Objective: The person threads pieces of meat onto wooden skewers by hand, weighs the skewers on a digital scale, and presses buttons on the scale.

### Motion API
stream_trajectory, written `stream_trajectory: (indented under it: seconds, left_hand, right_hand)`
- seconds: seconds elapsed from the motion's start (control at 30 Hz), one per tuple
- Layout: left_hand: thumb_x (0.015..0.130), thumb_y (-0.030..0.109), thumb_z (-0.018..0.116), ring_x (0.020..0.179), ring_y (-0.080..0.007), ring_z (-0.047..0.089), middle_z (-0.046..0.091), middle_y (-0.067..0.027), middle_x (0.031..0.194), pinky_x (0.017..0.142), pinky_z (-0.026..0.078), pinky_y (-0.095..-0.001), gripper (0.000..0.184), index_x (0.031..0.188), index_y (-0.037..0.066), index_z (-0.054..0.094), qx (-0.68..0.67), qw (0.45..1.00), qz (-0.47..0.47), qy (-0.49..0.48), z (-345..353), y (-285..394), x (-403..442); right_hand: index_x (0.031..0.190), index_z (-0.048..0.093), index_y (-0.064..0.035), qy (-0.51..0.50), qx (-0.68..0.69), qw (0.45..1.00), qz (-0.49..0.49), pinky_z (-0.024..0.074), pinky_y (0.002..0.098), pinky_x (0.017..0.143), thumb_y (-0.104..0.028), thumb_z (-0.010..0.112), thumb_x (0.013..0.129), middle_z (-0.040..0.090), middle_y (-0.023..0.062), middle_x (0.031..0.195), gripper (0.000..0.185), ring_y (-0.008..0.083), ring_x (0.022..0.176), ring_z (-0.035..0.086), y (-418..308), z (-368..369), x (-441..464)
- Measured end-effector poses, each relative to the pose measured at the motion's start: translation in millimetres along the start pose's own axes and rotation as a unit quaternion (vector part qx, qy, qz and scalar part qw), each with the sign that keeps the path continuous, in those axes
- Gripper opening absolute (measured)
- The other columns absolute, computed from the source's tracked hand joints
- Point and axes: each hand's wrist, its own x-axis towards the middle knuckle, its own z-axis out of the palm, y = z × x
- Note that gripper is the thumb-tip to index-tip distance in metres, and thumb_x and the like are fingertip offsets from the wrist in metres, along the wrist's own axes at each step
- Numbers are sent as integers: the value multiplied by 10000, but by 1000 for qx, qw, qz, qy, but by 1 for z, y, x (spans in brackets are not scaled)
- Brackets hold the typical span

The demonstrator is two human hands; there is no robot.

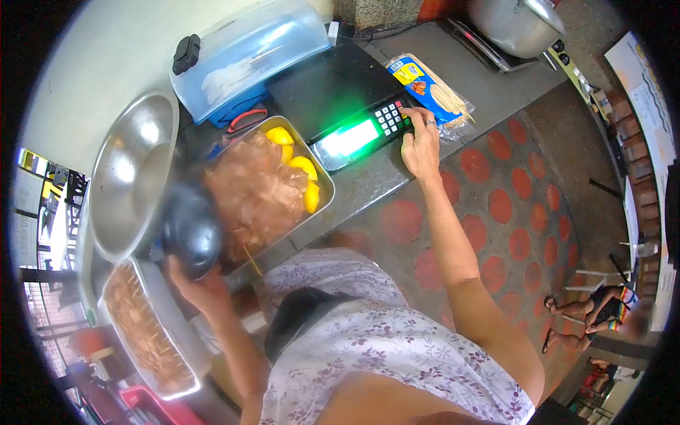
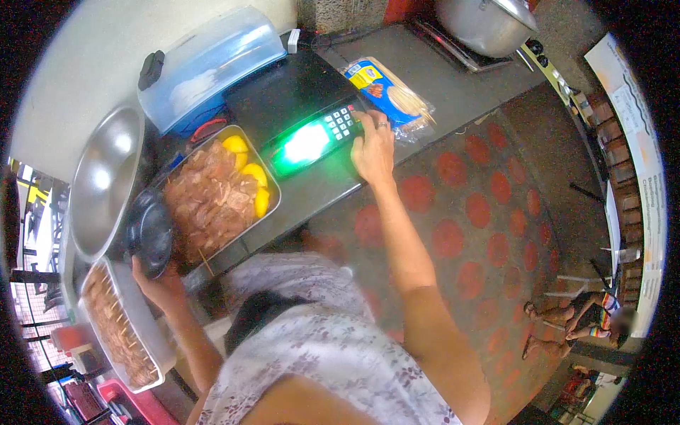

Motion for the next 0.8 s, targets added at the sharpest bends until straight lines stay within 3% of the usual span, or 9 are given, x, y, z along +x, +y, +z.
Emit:
stream_trajectory:
  seconds: [0.17,0.8]
  left_hand:
    - [887,319,549,1102,-285,540,554,-126,1205,905,462,-437,438,1210,26,510,4,1000,-1,30,6,0,-3]
    - [889,326,548,1101,-284,548,557,-133,1202,891,478,-425,450,1219,24,498,8,999,-8,-36,1,0,0]
  right_hand:
    - [1142,560,-107,5,-3,1000,-3,378,455,922,-1,472,688,499,183,1168,475,368,1083,472,0,1,-1]
    - [1157,532,-77,-5,-13,1000,-5,376,450,928,14,472,681,495,189,1174,488,369,1097,465,0,-1,0]
